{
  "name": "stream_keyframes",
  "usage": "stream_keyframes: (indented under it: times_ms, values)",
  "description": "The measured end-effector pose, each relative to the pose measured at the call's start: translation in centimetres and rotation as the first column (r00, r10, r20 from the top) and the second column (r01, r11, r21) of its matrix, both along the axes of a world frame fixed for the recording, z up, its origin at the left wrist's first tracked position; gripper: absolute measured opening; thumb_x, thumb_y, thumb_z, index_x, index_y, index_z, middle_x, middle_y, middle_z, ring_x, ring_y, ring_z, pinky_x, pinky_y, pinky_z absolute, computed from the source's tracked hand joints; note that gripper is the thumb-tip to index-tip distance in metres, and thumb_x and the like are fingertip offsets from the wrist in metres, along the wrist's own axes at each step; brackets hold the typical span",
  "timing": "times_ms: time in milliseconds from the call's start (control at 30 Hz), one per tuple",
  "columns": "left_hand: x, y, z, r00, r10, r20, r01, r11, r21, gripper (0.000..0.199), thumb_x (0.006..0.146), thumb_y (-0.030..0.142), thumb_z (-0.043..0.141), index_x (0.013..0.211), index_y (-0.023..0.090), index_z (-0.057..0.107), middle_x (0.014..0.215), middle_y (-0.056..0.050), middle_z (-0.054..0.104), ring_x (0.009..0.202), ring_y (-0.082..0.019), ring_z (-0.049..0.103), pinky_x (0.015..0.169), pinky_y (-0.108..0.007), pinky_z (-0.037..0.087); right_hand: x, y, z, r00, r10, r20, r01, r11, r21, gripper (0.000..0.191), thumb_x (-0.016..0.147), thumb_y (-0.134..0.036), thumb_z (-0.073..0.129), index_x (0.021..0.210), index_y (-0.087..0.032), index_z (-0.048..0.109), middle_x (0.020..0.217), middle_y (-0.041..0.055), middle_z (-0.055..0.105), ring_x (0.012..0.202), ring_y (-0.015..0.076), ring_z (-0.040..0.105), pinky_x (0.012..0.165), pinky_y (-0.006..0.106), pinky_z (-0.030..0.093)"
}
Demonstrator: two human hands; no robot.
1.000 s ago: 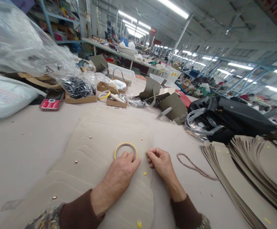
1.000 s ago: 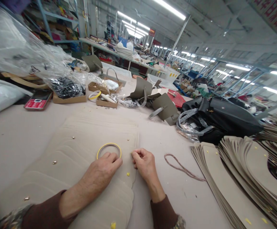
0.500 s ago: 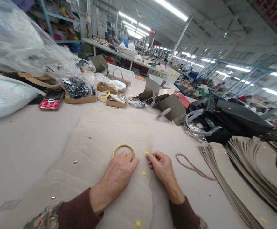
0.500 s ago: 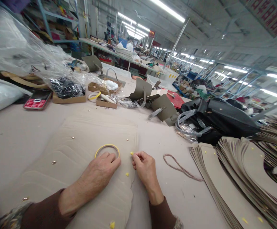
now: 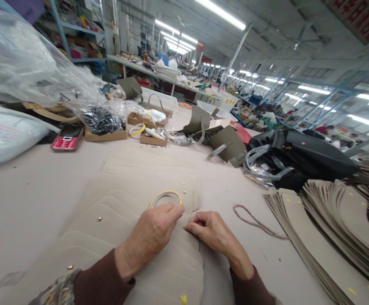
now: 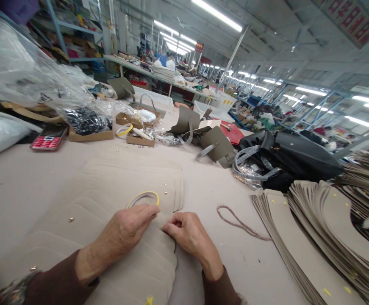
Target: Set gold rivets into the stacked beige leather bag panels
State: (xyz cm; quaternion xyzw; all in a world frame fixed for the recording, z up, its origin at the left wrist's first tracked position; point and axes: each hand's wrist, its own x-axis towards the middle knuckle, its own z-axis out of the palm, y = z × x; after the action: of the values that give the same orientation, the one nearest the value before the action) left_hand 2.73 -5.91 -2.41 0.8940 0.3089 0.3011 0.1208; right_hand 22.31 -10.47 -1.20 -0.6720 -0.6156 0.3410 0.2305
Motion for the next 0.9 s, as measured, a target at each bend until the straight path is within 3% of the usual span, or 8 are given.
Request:
stream_keyframes:
  times_ms: [133, 200, 300, 400, 533, 700, 800, 900]
  values:
    - [-0.2, 0.0, -0.4, 0.986, -0.047, 0.162, 0.041, 0.998, 0.041, 0.027, 0.097, 0.02, 0.044, 0.123, 0.02, 0.049, 0.098, -0.003, 0.07, 0.085, -0.014, 0.067, 0.076, -0.023, 0.053, -0.9, -0.3, 0.7, 0.989, -0.094, -0.112, 0.122, 0.953, 0.277, 0.014, 0.083, -0.024, 0.06, 0.087, -0.016, 0.071, 0.07, 0.001, 0.068, 0.06, 0.0121, 0.057, 0.056, 0.021, 0.043]
    - [-0.3, 0.0, -0.5, 0.988, -0.047, 0.15, 0.042, 0.999, 0.033, 0.038, 0.098, 0.021, 0.043, 0.136, 0.02, 0.039, 0.104, -0.004, 0.071, 0.086, -0.014, 0.069, 0.075, -0.023, 0.054, -1.6, -0.3, 1.0, 0.987, 0.015, -0.158, 0.054, 0.903, 0.426, 0.015, 0.085, -0.021, 0.059, 0.095, -0.016, 0.069, 0.082, 0.0038, 0.069, 0.069, 0.0134, 0.06, 0.063, 0.022, 0.047]
    - [-0.3, -0.1, -0.5, 0.993, -0.037, 0.111, 0.03, 0.998, 0.062, 0.043, 0.099, 0.023, 0.039, 0.141, 0.019, 0.031, 0.102, -0.006, 0.072, 0.078, -0.015, 0.07, 0.066, -0.025, 0.055, -2.4, -0.3, 1.3, 0.982, 0.165, -0.094, -0.078, 0.804, 0.59, 0.015, 0.088, -0.014, 0.055, 0.098, -0.016, 0.066, 0.088, 0.0058, 0.068, 0.079, 0.0143, 0.061, 0.072, 0.024, 0.048]
    - [-0.3, -0.3, -0.5, 0.995, -0.036, 0.097, 0.027, 0.995, 0.094, 0.039, 0.099, 0.024, 0.038, 0.137, 0.017, 0.034, 0.093, -0.005, 0.072, 0.071, -0.016, 0.069, 0.061, -0.026, 0.054, -2.6, -0.1, 1.1, 0.983, 0.181, 0.003, -0.142, 0.758, 0.637, 0.015, 0.087, -0.01, 0.051, 0.089, -0.016, 0.065, 0.079, 0.0047, 0.066, 0.073, 0.0136, 0.06, 0.069, 0.024, 0.047]
    - [-0.2, -0.6, 0.2, 0.995, -0.062, 0.077, 0.058, 0.997, 0.047, 0.032, 0.099, 0.019, 0.037, 0.131, 0.016, 0.038, 0.098, -0.006, 0.07, 0.082, -0.016, 0.068, 0.069, -0.026, 0.053, -2.6, 0.0, 0.7, 0.989, 0.123, 0.085, -0.149, 0.746, 0.65, 0.013, 0.083, -0.008, 0.052, 0.08, -0.016, 0.062, 0.069, 0.0024, 0.061, 0.061, 0.0123, 0.056, 0.061, 0.023, 0.045]
    - [-0.4, -0.6, 2.6, 0.999, 0.0, -0.041, -0.006, 0.992, -0.127, 0.013, 0.096, 0.016, 0.038, 0.091, 0.02, 0.05, 0.076, 0.001, 0.06, 0.066, -0.015, 0.06, 0.058, -0.025, 0.044, -3.1, 0.0, 1.7, 0.987, 0.045, 0.156, -0.143, 0.698, 0.701, 0.014, 0.08, -0.008, 0.05, 0.076, -0.015, 0.062, 0.063, 0.0011, 0.059, 0.055, 0.0114, 0.054, 0.056, 0.023, 0.043]
    - [-0.5, -0.3, 3.8, 0.998, 0.014, -0.064, -0.022, 0.993, -0.118, 0.017, 0.095, 0.015, 0.04, 0.082, 0.02, 0.048, 0.072, 0.002, 0.054, 0.064, -0.014, 0.055, 0.057, -0.025, 0.04, -3.6, 0.0, 2.9, 0.996, 0.003, 0.093, -0.065, 0.739, 0.671, 0.013, 0.079, -0.011, 0.052, 0.074, -0.016, 0.063, 0.063, 0.0008, 0.06, 0.055, 0.0112, 0.055, 0.056, 0.023, 0.044]
    - [-0.4, -0.2, 4.6, 0.999, 0.026, -0.038, -0.027, 1.0, -0.004, 0.018, 0.095, 0.016, 0.039, 0.08, 0.021, 0.047, 0.069, 0.003, 0.052, 0.06, -0.014, 0.051, 0.055, -0.026, 0.036, -3.9, 0.5, 3.4, 0.977, -0.077, -0.198, 0.161, 0.875, 0.457, 0.011, 0.079, -0.021, 0.056, 0.071, -0.016, 0.062, 0.057, -0.0015, 0.06, 0.049, 0.0106, 0.055, 0.049, 0.021, 0.044]
